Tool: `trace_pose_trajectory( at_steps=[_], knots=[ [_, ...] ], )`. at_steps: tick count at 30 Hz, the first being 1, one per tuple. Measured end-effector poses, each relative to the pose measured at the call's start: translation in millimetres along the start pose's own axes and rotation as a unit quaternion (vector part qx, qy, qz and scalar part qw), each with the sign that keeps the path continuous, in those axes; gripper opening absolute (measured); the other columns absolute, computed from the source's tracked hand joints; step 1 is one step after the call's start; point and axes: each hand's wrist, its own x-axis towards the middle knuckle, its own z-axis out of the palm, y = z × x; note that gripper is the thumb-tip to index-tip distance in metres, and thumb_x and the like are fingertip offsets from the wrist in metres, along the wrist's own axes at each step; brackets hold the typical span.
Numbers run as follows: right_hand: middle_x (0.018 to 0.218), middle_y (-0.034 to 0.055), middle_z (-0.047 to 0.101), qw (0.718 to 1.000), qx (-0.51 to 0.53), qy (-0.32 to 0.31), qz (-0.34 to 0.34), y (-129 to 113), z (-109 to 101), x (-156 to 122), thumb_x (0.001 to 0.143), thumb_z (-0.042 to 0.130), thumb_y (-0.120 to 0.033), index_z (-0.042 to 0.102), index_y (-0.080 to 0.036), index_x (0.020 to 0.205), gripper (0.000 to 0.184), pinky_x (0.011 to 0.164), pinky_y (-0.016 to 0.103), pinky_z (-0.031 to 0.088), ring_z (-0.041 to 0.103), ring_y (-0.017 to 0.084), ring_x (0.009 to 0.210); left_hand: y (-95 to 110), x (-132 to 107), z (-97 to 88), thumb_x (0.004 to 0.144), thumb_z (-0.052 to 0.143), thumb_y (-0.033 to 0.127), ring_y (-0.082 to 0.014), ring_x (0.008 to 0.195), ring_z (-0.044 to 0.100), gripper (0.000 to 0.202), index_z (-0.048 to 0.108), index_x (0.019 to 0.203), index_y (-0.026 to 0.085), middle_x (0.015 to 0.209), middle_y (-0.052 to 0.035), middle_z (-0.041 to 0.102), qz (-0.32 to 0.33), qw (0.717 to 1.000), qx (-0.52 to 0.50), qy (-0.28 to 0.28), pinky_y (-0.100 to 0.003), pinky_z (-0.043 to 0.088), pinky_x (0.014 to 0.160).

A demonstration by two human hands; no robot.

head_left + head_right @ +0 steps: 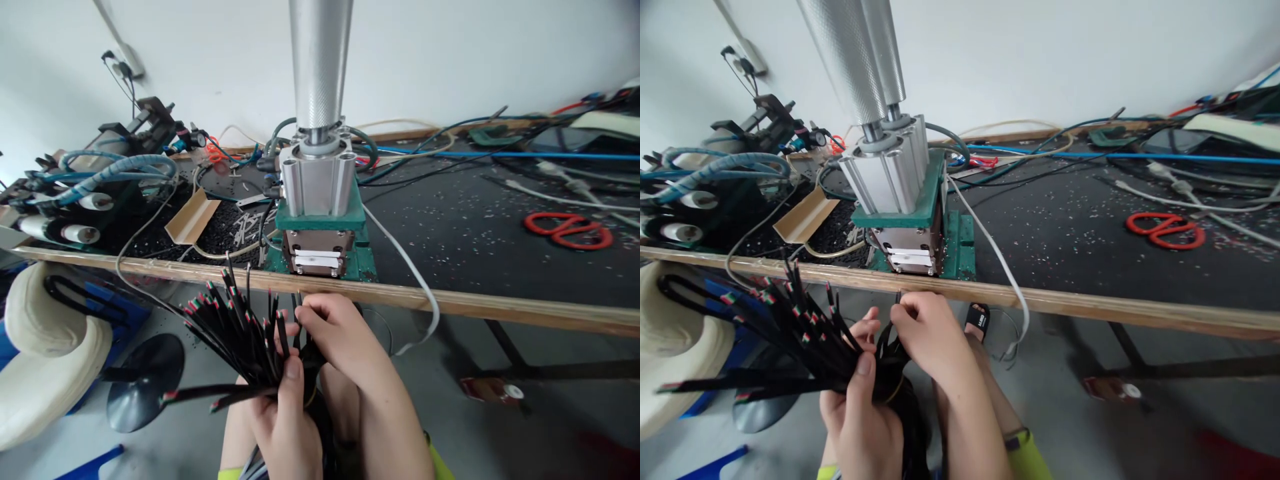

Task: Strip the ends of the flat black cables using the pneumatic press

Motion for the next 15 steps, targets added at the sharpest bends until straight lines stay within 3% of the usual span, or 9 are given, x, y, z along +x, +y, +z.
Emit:
trace_pose_trajectory(
  at_steps=[2,4,7,9,10,12,15],
  knots=[
    [0.056,-0.0035,0.040,0.999,-0.042,-0.027,0.016,2,-6,-1,0.091,0.063,-0.026,0.040,-0.025,0.057,0.041,0.055,0.031,0.020,0.039,0.015,0.059,2,2,-4.0,0.087,0.104,0.046,-0.0237,0.092,0.085,0.027,0.090,0.083,0.024,0.096,-0.0045,0.089,0.019,0.999,0.020,-0.046,-0.032,0.069,0.091],
    [0.051,-0.0034,0.042,0.996,-0.083,-0.017,0.006,2,-9,-7,0.091,0.067,-0.024,0.041,-0.025,0.054,0.045,0.051,0.032,0.018,0.037,0.014,0.053,3,4,-8.3,0.093,0.100,0.048,-0.0227,0.084,0.084,0.034,0.085,0.075,0.023,0.084,-0.0039,0.085,0.023,0.994,0.036,-0.097,-0.034,0.069,0.093],
    [0.049,-0.0029,0.044,0.984,-0.137,0.100,-0.057,-9,-9,-25,0.101,0.069,-0.033,0.039,-0.026,0.056,0.054,0.050,0.033,0.020,0.036,0.014,0.049,4,8,-13.5,0.099,0.095,0.048,-0.0187,0.074,0.080,0.036,0.083,0.077,0.022,0.068,0.0004,0.076,0.016,0.992,0.034,-0.123,-0.032,0.069,0.093],
    [0.058,-0.0014,0.054,0.973,-0.085,0.173,-0.125,-21,-6,-38,0.112,0.062,-0.039,0.051,-0.025,0.065,0.050,0.053,0.031,0.031,0.047,0.015,0.054,4,9,-16.9,0.098,0.097,0.047,-0.0155,0.065,0.074,0.034,0.083,0.080,0.021,0.064,0.0023,0.072,-0.007,0.993,0.029,-0.110,-0.030,0.069,0.085],
    [0.063,-0.0010,0.060,0.971,-0.044,0.176,-0.156,-27,-4,-44,0.115,0.060,-0.040,0.060,-0.024,0.072,0.045,0.055,0.030,0.036,0.053,0.015,0.057,3,9,-18.9,0.094,0.099,0.047,-0.0153,0.063,0.073,0.034,0.083,0.081,0.020,0.065,0.0019,0.073,-0.024,0.995,0.032,-0.094,-0.029,0.068,0.079],
    [0.068,-0.0017,0.065,0.973,0.007,0.133,-0.188,-36,1,-50,0.115,0.063,-0.037,0.071,-0.023,0.082,0.036,0.056,0.027,0.039,0.057,0.014,0.060,-1,9,-23.5,0.086,0.105,0.049,-0.0192,0.069,0.079,0.035,0.086,0.087,0.019,0.076,-0.0022,0.081,-0.069,0.995,0.047,-0.052,-0.029,0.068,0.072],
    [0.066,-0.0027,0.060,0.979,0.033,0.087,-0.182,-38,8,-48,0.108,0.067,-0.028,0.066,-0.022,0.074,0.035,0.055,0.026,0.036,0.053,0.012,0.060,-9,8,-29.8,0.075,0.111,0.049,-0.0296,0.091,0.089,0.046,0.091,0.102,0.018,0.099,-0.0084,0.091,-0.108,0.992,0.064,0.005,-0.033,0.073,0.079]
  ],
)
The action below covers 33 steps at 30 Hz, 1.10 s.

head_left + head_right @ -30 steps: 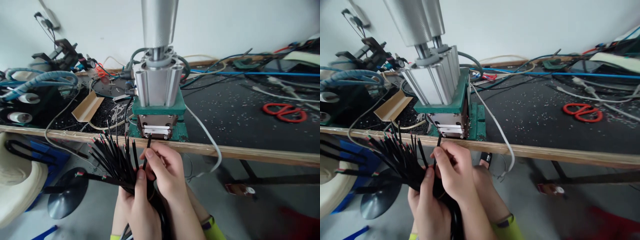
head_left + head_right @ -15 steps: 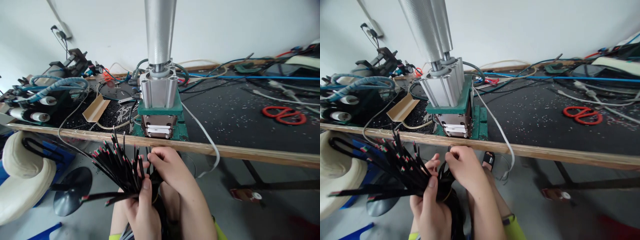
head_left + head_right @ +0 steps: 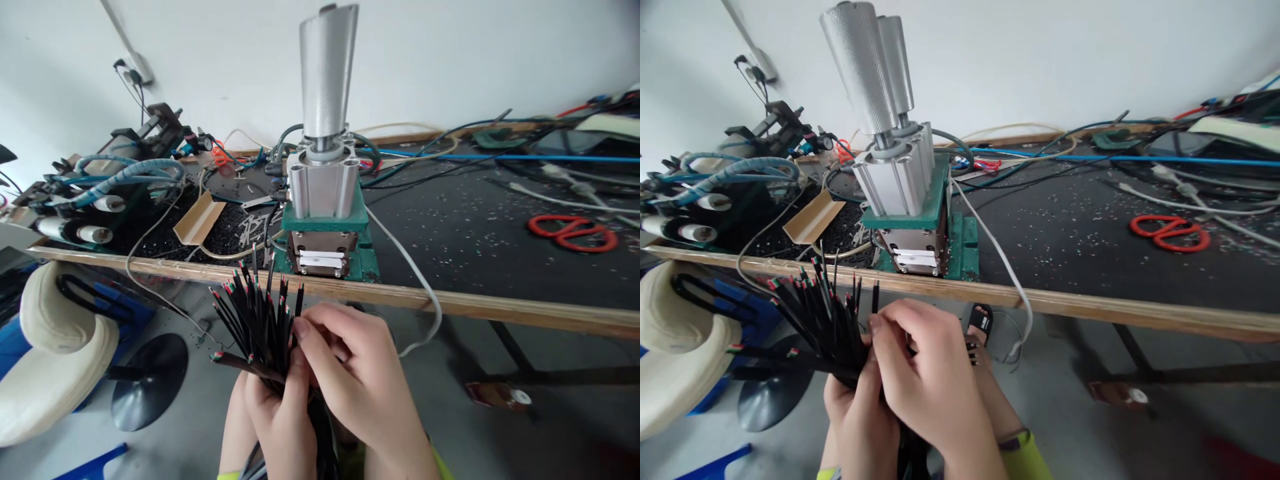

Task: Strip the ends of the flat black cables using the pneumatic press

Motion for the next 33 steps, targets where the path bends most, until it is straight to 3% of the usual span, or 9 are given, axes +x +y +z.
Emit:
trace_pose_trajectory(
  at_steps=[4,11,16,21,26,30,33],
  knots=[
    [0.064,-0.0032,0.057,0.989,0.121,0.016,0.085,19,10,10,0.104,0.071,-0.030,0.064,-0.022,0.070,0.036,0.053,0.025,0.036,0.049,0.012,0.061,-5,2,1.6,0.075,0.111,0.048,-0.0342,0.103,0.090,0.049,0.091,0.109,0.019,0.109,-0.0096,0.092,0.006,0.999,0.033,-0.001,-0.039,0.074,0.089],
    [0.061,-0.0058,0.051,0.928,0.301,0.099,0.197,47,25,27,0.091,0.088,-0.045,0.071,-0.021,0.072,0.035,0.046,0.020,0.032,0.039,0.009,0.053,-2,3,18.1,0.086,0.103,0.045,-0.0350,0.107,0.090,0.039,0.092,0.114,0.019,0.114,-0.0123,0.092,0.024,0.998,0.064,-0.013,-0.044,0.074,0.096],
    [0.056,-0.0081,0.043,0.920,0.303,0.164,0.187,48,25,35,0.084,0.091,-0.035,0.061,-0.022,0.060,0.040,0.042,0.017,0.030,0.033,0.007,0.052,3,5,29.1,0.084,0.104,0.034,-0.0317,0.102,0.090,0.033,0.094,0.113,0.021,0.113,-0.0096,0.093,0.012,0.998,0.061,-0.009,-0.038,0.073,0.092],
    [0.054,-0.0070,0.047,0.912,0.303,0.167,0.221,45,23,42,0.081,0.090,-0.040,0.058,-0.023,0.057,0.043,0.037,0.018,0.027,0.032,0.006,0.046,12,6,45.3,0.078,0.106,0.028,-0.0261,0.086,0.091,0.026,0.094,0.100,0.022,0.092,-0.0043,0.091,-0.007,1.000,0.004,0.005,-0.028,0.073,0.078],
    [0.053,-0.0045,0.053,0.898,0.318,0.168,0.252,40,22,45,0.079,0.089,-0.039,0.066,-0.021,0.059,0.035,0.038,0.018,0.031,0.045,0.007,0.043,18,5,56.9,0.072,0.107,0.026,-0.0214,0.072,0.088,0.022,0.093,0.089,0.022,0.082,-0.0020,0.089,0.009,1.000,-0.014,0.010,-0.024,0.071,0.070],
    [0.049,-0.0092,0.041,0.890,0.345,0.173,0.242,37,20,47,0.077,0.090,-0.034,0.062,-0.021,0.055,0.038,0.037,0.018,0.029,0.035,0.004,0.041,18,5,61.3,0.070,0.108,0.027,-0.0196,0.069,0.086,0.025,0.091,0.088,0.023,0.079,-0.0008,0.087,0.006,0.999,-0.025,0.026,-0.022,0.069,0.068],
    [0.050,-0.0098,0.041,0.889,0.351,0.170,0.239,35,19,48,0.078,0.090,-0.033,0.063,-0.021,0.055,0.037,0.037,0.017,0.028,0.032,0.004,0.042,17,4,61.9,0.072,0.107,0.027,-0.0172,0.067,0.083,0.023,0.089,0.086,0.023,0.077,0.0009,0.086,0.007,0.999,-0.025,0.032,-0.021,0.067,0.066]
  ],
)
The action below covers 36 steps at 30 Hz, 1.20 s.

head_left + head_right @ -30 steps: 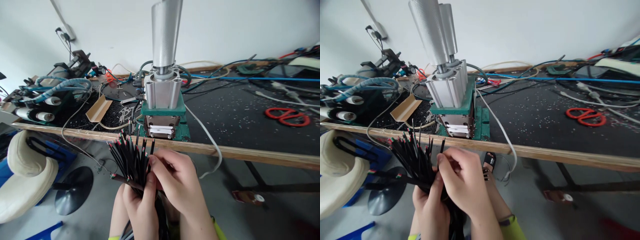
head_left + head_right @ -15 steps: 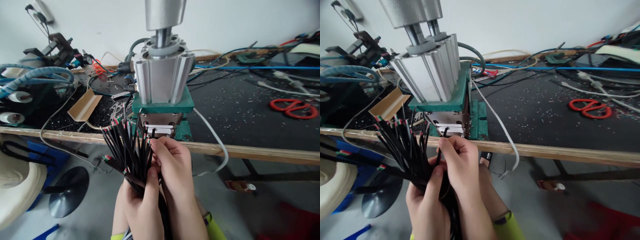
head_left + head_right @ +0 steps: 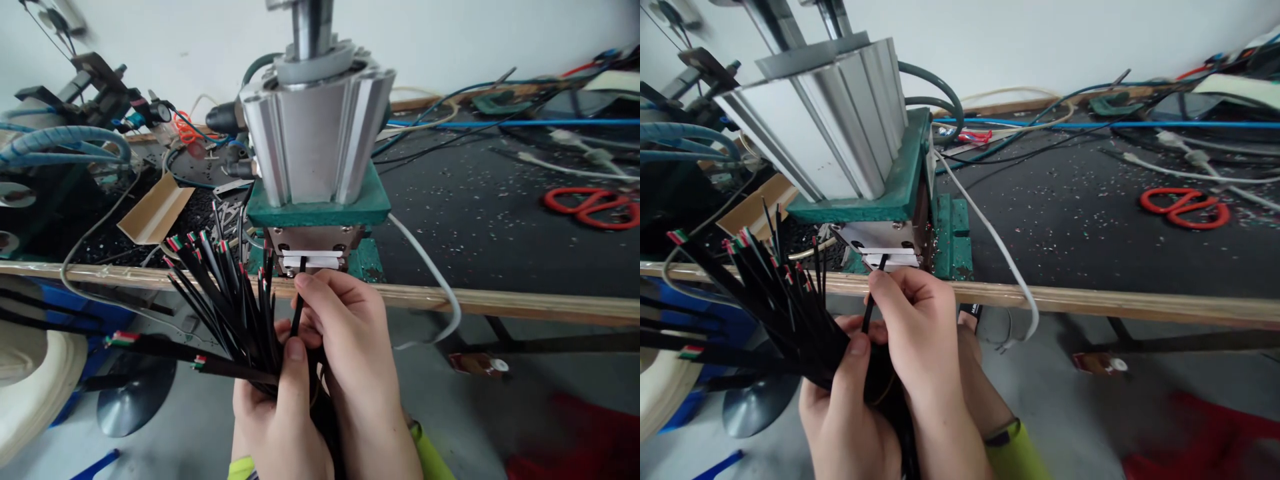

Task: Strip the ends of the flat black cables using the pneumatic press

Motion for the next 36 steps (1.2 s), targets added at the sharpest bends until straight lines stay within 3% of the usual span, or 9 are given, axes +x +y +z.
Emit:
trace_pose_trajectory(
  at_steps=[10,14,17,21,25,28,31,34,36],
  knots=[
    [0.055,-0.0081,0.044,0.998,-0.058,-0.016,-0.024,5,-7,-3,0.092,0.084,-0.040,0.058,-0.023,0.061,0.044,0.042,0.020,0.029,0.035,0.008,0.048,-6,-2,-4.1,0.075,0.109,0.033,-0.0189,0.071,0.085,0.028,0.088,0.090,0.022,0.081,-0.0005,0.087,-0.024,1.000,-0.014,-0.004,-0.022,0.068,0.070],
    [0.061,-0.0071,0.044,0.987,-0.124,-0.059,-0.078,9,-15,-3,0.100,0.077,-0.038,0.057,-0.024,0.068,0.040,0.047,0.024,0.032,0.038,0.011,0.054,-13,-2,-11.5,0.073,0.113,0.044,-0.0204,0.081,0.089,0.041,0.090,0.098,0.022,0.097,-0.0032,0.092,-0.061,0.997,-0.038,0.006,-0.022,0.070,0.075],
    [0.065,-0.0049,0.049,0.963,-0.198,-0.113,-0.147,11,-20,-6,0.106,0.072,-0.038,0.060,-0.024,0.073,0.037,0.053,0.027,0.037,0.046,0.013,0.058,-17,-2,-19.2,0.071,0.114,0.052,-0.0222,0.087,0.090,0.050,0.090,0.103,0.023,0.104,-0.0057,0.093,-0.083,0.995,-0.058,0.020,-0.024,0.072,0.077],
    [0.066,-0.0045,0.049,0.929,-0.243,-0.164,-0.227,8,-25,-17,0.112,0.067,-0.038,0.058,-0.024,0.074,0.042,0.055,0.029,0.035,0.047,0.014,0.059,-19,-8,-29.7,0.072,0.113,0.055,-0.0225,0.088,0.090,0.051,0.091,0.106,0.024,0.106,-0.0050,0.093,-0.045,0.995,-0.087,0.019,-0.026,0.074,0.080],
    [0.070,-0.0037,0.052,0.917,-0.252,-0.180,-0.251,3,-27,-29,0.114,0.067,-0.038,0.060,-0.023,0.075,0.042,0.057,0.030,0.032,0.046,0.014,0.062,-17,-18,-38.3,0.086,0.107,0.047,-0.0216,0.094,0.091,0.033,0.093,0.107,0.026,0.107,-0.0022,0.093,-0.002,0.996,-0.083,-0.019,-0.026,0.073,0.088],
    [0.067,-0.0041,0.051,0.926,-0.245,-0.174,-0.226,1,-27,-33,0.113,0.066,-0.043,0.059,-0.024,0.075,0.043,0.056,0.030,0.032,0.046,0.014,0.061,-13,-19,-41.5,0.091,0.102,0.048,-0.0201,0.091,0.090,0.026,0.093,0.103,0.027,0.103,-0.0009,0.093,0.030,0.996,-0.075,-0.049,-0.025,0.072,0.088],
    [0.064,-0.0058,0.042,0.938,-0.278,-0.146,-0.145,1,-28,-27,0.106,0.065,-0.041,0.050,-0.025,0.070,0.042,0.056,0.030,0.030,0.040,0.014,0.061,-7,-15,-43.0,0.095,0.099,0.048,-0.0200,0.099,0.089,0.024,0.094,0.102,0.026,0.108,-0.0022,0.093,0.084,0.992,-0.062,-0.068,-0.024,0.070,0.093],
    [0.062,-0.0062,0.037,0.906,-0.390,-0.156,-0.053,4,-31,-12,0.094,0.064,-0.035,0.045,-0.026,0.062,0.038,0.057,0.029,0.026,0.035,0.014,0.061,-2,-10,-45.6,0.101,0.094,0.044,-0.0226,0.112,0.088,0.018,0.092,0.101,0.026,0.111,-0.0029,0.093,0.134,0.985,-0.050,-0.092,-0.027,0.067,0.102],
    [0.057,-0.0059,0.037,0.879,-0.442,-0.178,-0.017,7,-34,-2,0.087,0.066,-0.029,0.046,-0.025,0.056,0.037,0.055,0.030,0.022,0.034,0.014,0.058,1,-7,-48.0,0.102,0.092,0.045,-0.0235,0.106,0.089,0.021,0.089,0.094,0.026,0.094,-0.0018,0.090,0.154,0.980,-0.047,-0.120,-0.032,0.067,0.106]
  ],
)
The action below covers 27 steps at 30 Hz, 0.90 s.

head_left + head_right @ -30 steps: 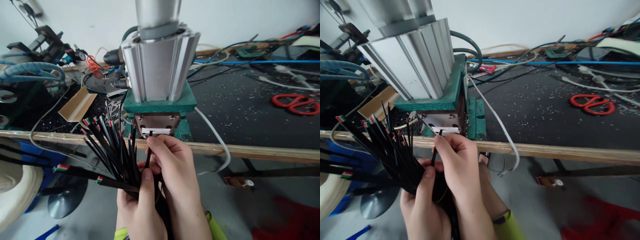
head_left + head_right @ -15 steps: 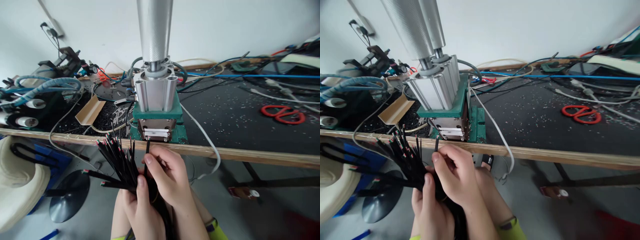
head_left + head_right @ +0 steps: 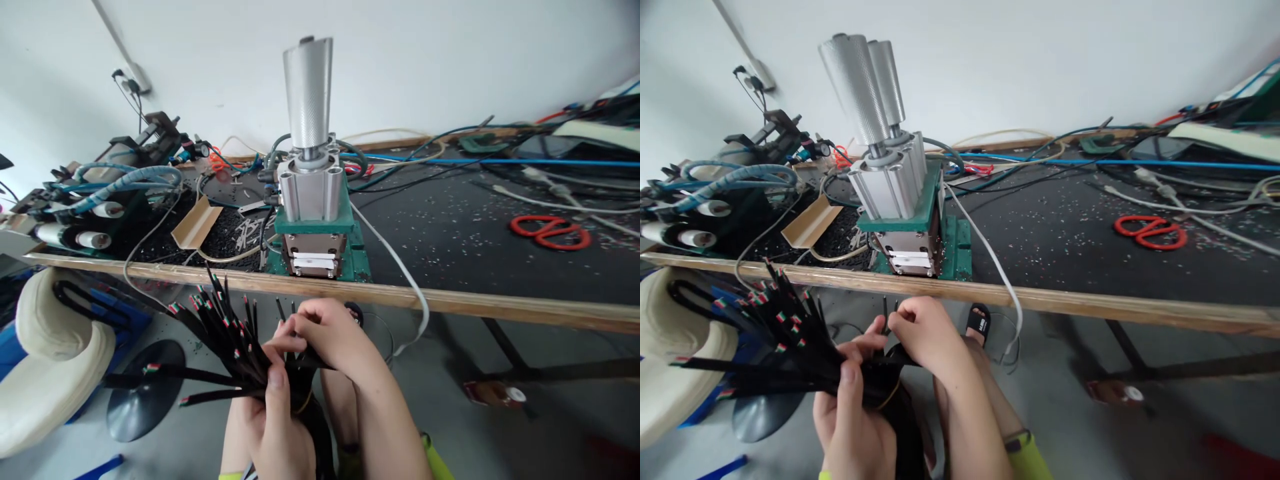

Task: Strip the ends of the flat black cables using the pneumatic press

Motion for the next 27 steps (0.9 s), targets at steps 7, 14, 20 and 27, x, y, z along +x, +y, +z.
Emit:
trace_pose_trajectory(
  at_steps=[7,14,20,27],
  knots=[
    [0.056,-0.0037,0.044,0.985,-0.043,0.140,-0.095,-16,3,-25,0.103,0.070,-0.037,0.045,-0.026,0.061,0.050,0.056,0.032,0.024,0.037,0.015,0.057,1,6,-5.7,0.093,0.100,0.051,-0.0138,0.059,0.067,0.046,0.074,0.069,0.021,0.058,0.0038,0.063,-0.053,0.998,0.006,-0.017,-0.033,0.070,0.089],
    [0.072,-0.0011,0.068,0.973,0.006,0.095,-0.209,-40,9,-55,0.110,0.073,-0.037,0.079,-0.023,0.090,0.025,0.055,0.027,0.039,0.060,0.014,0.061,-11,8,-19.1,0.055,0.117,0.048,-0.0271,0.066,0.083,0.049,0.084,0.075,0.018,0.071,-0.0047,0.081,-0.216,0.970,0.043,0.102,-0.030,0.069,0.059],
    [0.062,-0.0025,0.059,0.970,0.178,0.079,-0.147,-28,10,-36,0.108,0.075,-0.041,0.071,-0.022,0.075,0.038,0.051,0.026,0.035,0.050,0.013,0.056,-13,1,-12.4,0.073,0.112,0.047,-0.0250,0.089,0.089,0.043,0.092,0.099,0.020,0.101,-0.0077,0.092,-0.150,0.981,0.052,0.108,-0.028,0.072,0.081],
    [0.062,-0.0045,0.055,0.933,0.346,0.082,-0.052,-21,18,-23,0.094,0.091,-0.055,0.070,-0.022,0.076,0.043,0.047,0.025,0.038,0.047,0.011,0.050,-12,5,-0.2,0.071,0.114,0.045,-0.0197,0.072,0.085,0.041,0.088,0.092,0.021,0.087,-0.0016,0.089,-0.152,0.981,0.020,0.121,-0.024,0.070,0.070]
  ],
)
